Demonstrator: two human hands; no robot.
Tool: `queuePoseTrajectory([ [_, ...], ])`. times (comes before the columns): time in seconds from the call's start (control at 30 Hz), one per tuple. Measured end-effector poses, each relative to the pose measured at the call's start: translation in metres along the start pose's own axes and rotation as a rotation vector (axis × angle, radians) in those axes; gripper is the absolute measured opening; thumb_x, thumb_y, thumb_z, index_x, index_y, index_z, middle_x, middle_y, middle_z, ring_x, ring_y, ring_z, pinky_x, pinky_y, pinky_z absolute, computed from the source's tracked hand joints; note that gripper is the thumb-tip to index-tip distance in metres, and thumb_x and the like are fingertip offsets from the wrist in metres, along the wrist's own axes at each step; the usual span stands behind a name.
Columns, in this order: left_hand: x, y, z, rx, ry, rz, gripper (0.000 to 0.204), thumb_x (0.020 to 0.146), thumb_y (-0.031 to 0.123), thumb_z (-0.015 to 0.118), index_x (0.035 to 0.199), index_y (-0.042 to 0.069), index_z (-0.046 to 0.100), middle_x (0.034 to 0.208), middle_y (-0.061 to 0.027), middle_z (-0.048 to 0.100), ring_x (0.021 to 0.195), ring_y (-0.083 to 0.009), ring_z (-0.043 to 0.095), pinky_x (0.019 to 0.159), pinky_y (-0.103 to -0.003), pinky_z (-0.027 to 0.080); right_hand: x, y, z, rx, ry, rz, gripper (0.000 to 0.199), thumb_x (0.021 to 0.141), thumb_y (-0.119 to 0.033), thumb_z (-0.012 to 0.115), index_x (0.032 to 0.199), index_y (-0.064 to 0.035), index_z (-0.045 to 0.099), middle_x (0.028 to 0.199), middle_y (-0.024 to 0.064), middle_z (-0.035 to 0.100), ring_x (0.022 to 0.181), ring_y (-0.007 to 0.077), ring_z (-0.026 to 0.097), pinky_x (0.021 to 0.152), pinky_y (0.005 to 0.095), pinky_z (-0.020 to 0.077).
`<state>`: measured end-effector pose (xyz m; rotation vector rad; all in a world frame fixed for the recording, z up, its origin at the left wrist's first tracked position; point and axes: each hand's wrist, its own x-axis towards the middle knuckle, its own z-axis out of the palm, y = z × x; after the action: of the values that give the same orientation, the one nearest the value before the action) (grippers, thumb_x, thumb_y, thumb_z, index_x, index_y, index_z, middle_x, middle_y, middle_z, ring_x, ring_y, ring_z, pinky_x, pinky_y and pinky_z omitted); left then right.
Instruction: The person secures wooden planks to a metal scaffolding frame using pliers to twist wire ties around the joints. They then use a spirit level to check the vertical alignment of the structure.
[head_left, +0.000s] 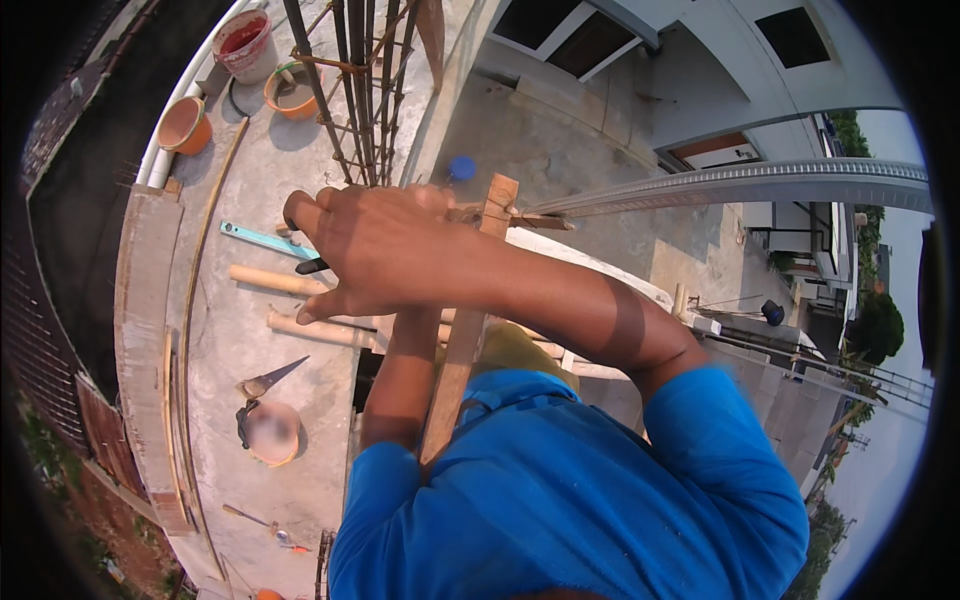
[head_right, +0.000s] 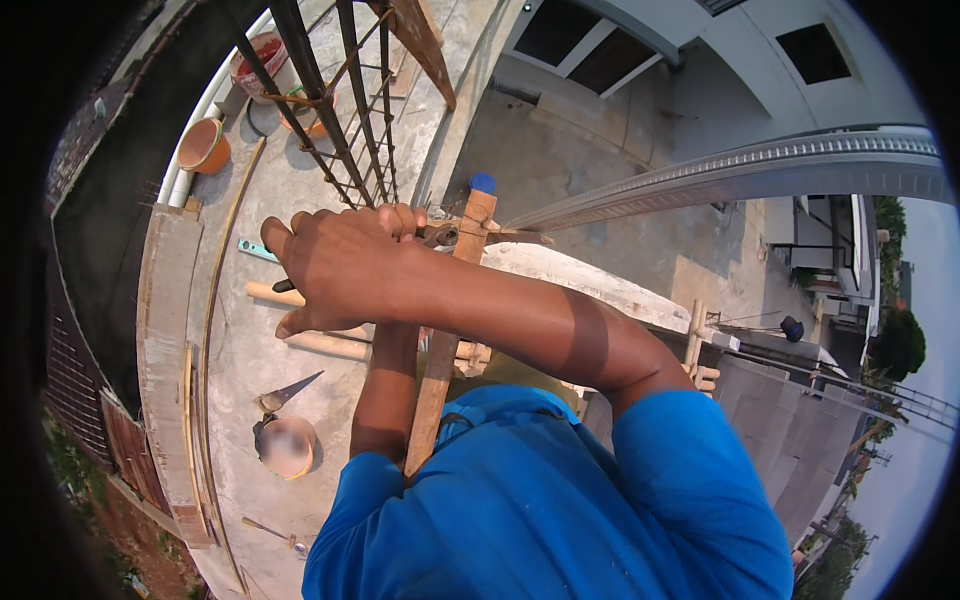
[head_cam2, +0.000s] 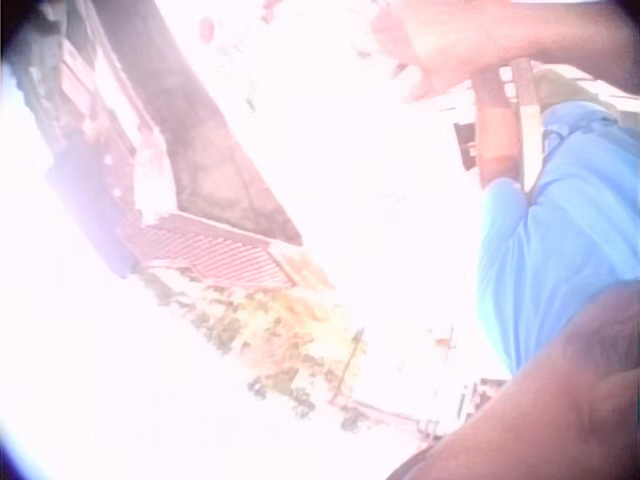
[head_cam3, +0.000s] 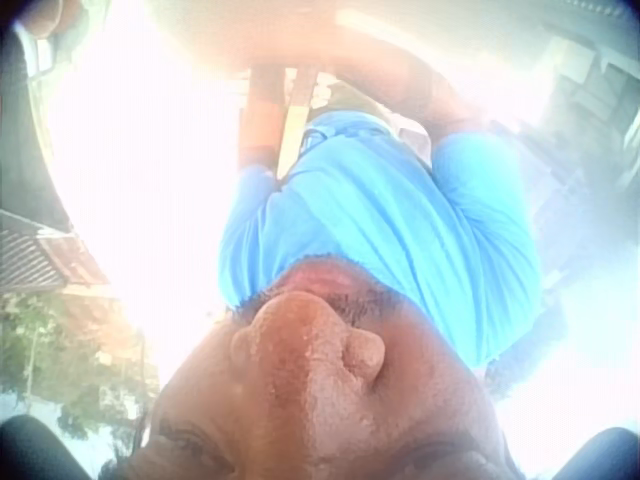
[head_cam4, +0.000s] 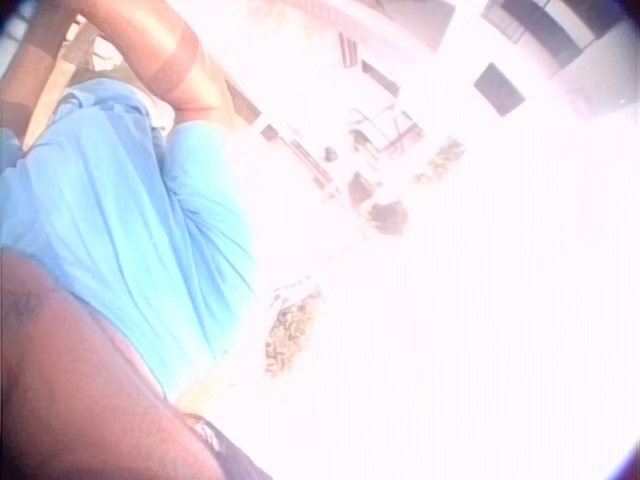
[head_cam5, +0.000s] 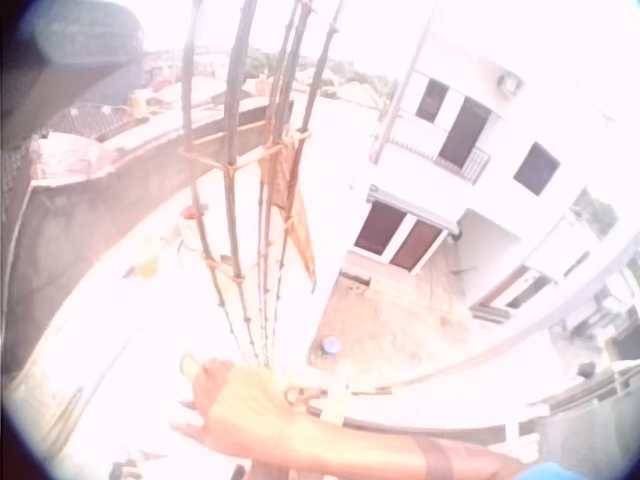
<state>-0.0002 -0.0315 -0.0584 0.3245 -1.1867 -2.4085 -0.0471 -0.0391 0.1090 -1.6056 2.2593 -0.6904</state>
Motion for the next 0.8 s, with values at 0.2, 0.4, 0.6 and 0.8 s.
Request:
queuePoseTrajectory([
  [0.2, 0.009, 0.014, -0.006, 0.069, -0.135, 0.178, 0.025, 0.112, 0.026, 0.054, 0.120, 0.004, 0.061, 0.111, -0.0098, 0.065, 0.106, -0.0241, 0.064, 0.106, -0.043, 0.049, 0.012, -0.002, -0.025, 0.293, -0.005, 0.207, 0.061, 0.110, -0.058, 0.050, 0.097, 0.0002, 0.063, 0.084, 0.0240, 0.067, 0.079, 0.0441, 0.068, 0.074, 0.0554, 0.0515],
  [0.4, 0.019, 0.007, -0.001, -0.533, -0.190, 0.107, 0.027, 0.100, -0.001, 0.054, 0.125, 0.002, 0.065, 0.118, -0.0092, 0.070, 0.117, -0.0212, 0.065, 0.109, -0.042, 0.047, 0.032, 0.045, -0.029, 0.409, 0.049, 0.249, 0.073, 0.110, -0.065, 0.044, 0.109, 0.0029, 0.070, 0.075, 0.0189, 0.062, 0.075, 0.0325, 0.060, 0.080, 0.0478, 0.0509],
  [0.6, 0.033, -0.012, -0.003, -0.251, -0.008, 0.151, 0.023, 0.103, 0.004, 0.060, 0.125, 0.004, 0.066, 0.118, -0.0049, 0.070, 0.121, -0.0183, 0.063, 0.111, -0.041, 0.047, 0.036, 0.047, -0.023, 0.332, -0.027, 0.233, 0.082, 0.107, -0.070, 0.043, 0.137, 0.0050, 0.061, 0.121, 0.0310, 0.071, 0.118, 0.0438, 0.069, 0.102, 0.0475, 0.0532],
  [0.8, 0.016, -0.015, 0.007, 0.459, 0.088, 0.315, 0.015, 0.111, 0.015, 0.058, 0.124, 0.009, 0.053, 0.106, -0.0066, 0.061, 0.107, -0.0171, 0.057, 0.106, -0.042, 0.049, 0.012, 0.008, -0.007, 0.026, -0.153, 0.157, 0.093, 0.097, -0.069, 0.061, 0.147, 0.0080, 0.044, 0.118, 0.0292, 0.067, 0.111, 0.0444, 0.068, 0.094, 0.0506, 0.0540],
])
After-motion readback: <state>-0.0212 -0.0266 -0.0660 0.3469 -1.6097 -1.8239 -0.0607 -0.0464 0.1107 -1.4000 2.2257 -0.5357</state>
